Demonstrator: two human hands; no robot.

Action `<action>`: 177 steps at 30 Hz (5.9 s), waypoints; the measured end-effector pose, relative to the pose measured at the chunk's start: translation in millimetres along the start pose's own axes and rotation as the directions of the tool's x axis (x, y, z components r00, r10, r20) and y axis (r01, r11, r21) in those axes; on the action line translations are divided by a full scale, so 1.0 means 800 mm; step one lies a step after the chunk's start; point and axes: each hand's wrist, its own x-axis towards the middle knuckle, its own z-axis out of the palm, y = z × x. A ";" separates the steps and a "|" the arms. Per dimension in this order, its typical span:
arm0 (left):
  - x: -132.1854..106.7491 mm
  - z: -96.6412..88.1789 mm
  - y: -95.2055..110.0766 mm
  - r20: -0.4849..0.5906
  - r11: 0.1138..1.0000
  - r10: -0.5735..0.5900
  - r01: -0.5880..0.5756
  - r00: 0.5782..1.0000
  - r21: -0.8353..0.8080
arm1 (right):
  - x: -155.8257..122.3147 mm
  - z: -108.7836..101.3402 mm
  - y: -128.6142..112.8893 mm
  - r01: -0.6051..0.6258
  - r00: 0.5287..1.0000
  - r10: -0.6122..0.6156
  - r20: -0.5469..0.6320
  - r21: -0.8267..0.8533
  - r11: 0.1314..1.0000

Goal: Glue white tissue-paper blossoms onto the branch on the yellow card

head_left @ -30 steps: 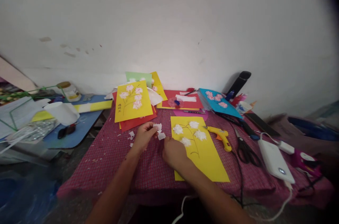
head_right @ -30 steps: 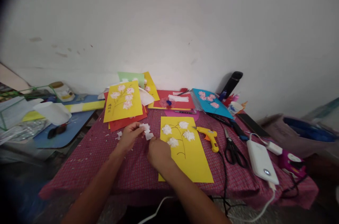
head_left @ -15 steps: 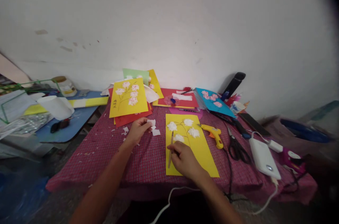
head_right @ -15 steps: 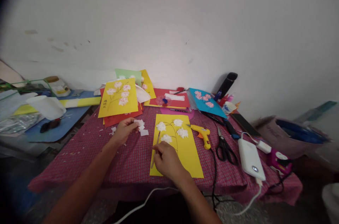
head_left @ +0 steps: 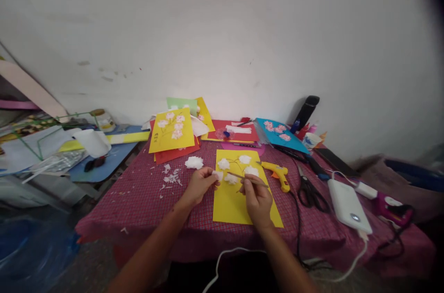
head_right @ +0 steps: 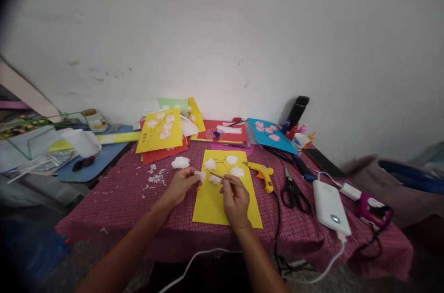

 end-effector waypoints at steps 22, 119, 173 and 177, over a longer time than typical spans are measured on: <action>-0.014 0.002 0.009 0.126 0.998 -0.054 0.050 0.991 0.032 | -0.006 0.000 -0.016 0.047 0.977 -0.021 0.213 -0.120 0.992; -0.029 -0.008 0.012 0.301 0.958 -0.009 -0.078 0.954 0.276 | 0.015 -0.008 0.001 -0.419 0.862 0.498 -0.093 0.424 0.803; -0.108 -0.047 0.016 0.554 0.288 0.103 -0.558 0.826 0.778 | -0.060 -0.122 -0.017 0.578 0.664 0.055 0.745 -0.559 0.595; -0.108 -0.047 0.010 0.561 0.255 0.105 -0.568 0.821 0.783 | -0.056 -0.126 -0.019 0.574 0.659 0.044 0.751 -0.540 0.615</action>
